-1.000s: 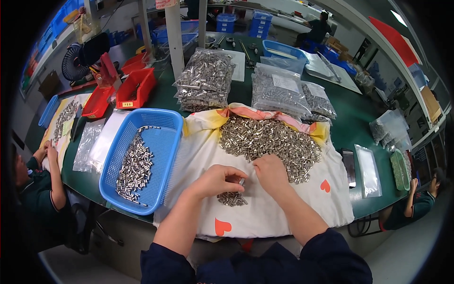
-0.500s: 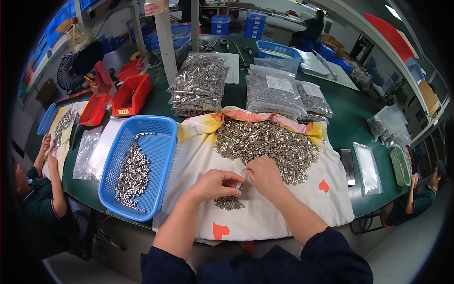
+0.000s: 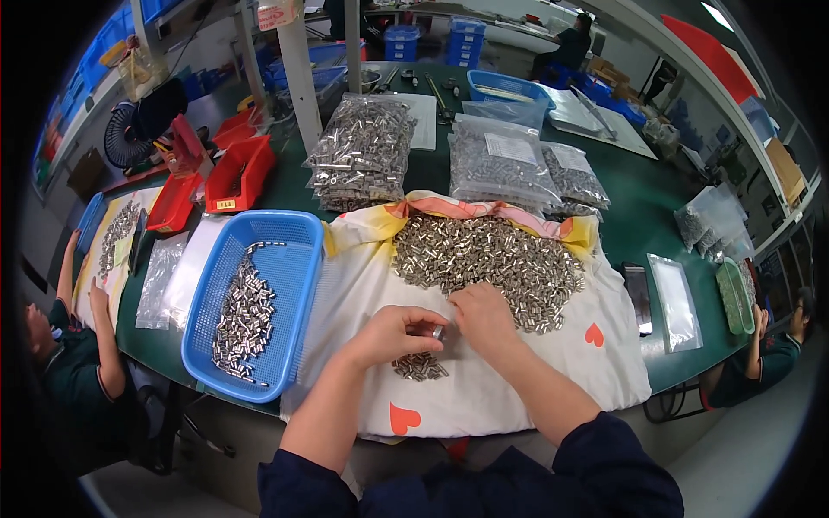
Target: Inspecting and sorting small metal hardware components at a workbench.
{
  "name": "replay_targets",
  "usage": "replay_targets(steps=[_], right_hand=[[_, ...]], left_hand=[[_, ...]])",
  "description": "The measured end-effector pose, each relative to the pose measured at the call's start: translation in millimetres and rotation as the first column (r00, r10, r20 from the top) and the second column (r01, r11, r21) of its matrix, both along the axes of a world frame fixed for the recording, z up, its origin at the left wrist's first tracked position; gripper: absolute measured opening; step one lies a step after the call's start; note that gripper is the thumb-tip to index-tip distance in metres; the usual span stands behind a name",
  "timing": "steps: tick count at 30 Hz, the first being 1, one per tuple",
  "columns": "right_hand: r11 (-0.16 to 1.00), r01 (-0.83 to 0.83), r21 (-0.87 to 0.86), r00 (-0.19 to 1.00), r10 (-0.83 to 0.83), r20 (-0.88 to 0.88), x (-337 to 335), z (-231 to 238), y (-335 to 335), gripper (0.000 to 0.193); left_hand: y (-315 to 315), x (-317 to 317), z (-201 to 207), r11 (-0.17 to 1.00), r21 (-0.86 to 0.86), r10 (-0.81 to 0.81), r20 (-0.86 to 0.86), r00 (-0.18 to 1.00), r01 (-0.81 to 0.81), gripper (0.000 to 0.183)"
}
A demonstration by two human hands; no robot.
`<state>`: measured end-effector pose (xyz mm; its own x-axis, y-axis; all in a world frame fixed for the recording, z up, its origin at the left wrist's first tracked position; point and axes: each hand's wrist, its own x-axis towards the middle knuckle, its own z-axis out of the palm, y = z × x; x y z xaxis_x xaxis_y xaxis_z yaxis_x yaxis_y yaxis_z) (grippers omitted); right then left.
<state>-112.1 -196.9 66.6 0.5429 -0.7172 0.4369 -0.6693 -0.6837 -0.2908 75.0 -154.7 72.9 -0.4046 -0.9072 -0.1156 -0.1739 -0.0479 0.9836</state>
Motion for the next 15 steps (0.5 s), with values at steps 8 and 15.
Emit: replay_targets(steps=[8,15], right_hand=[[0.749,-0.327,0.575,0.841,-0.047,0.539,6.4,22.5,12.9,0.009],[0.783,-0.296,0.547,0.826,-0.077,0.558,7.0,17.3,11.5,0.009]], left_hand=[[-2.4,2.0,-5.8,0.968,0.164,0.235,-0.353,0.905,-0.187,0.036],[-5.0,2.2,-5.9,0.978,0.159,0.183,-0.351,0.918,-0.135,0.036]])
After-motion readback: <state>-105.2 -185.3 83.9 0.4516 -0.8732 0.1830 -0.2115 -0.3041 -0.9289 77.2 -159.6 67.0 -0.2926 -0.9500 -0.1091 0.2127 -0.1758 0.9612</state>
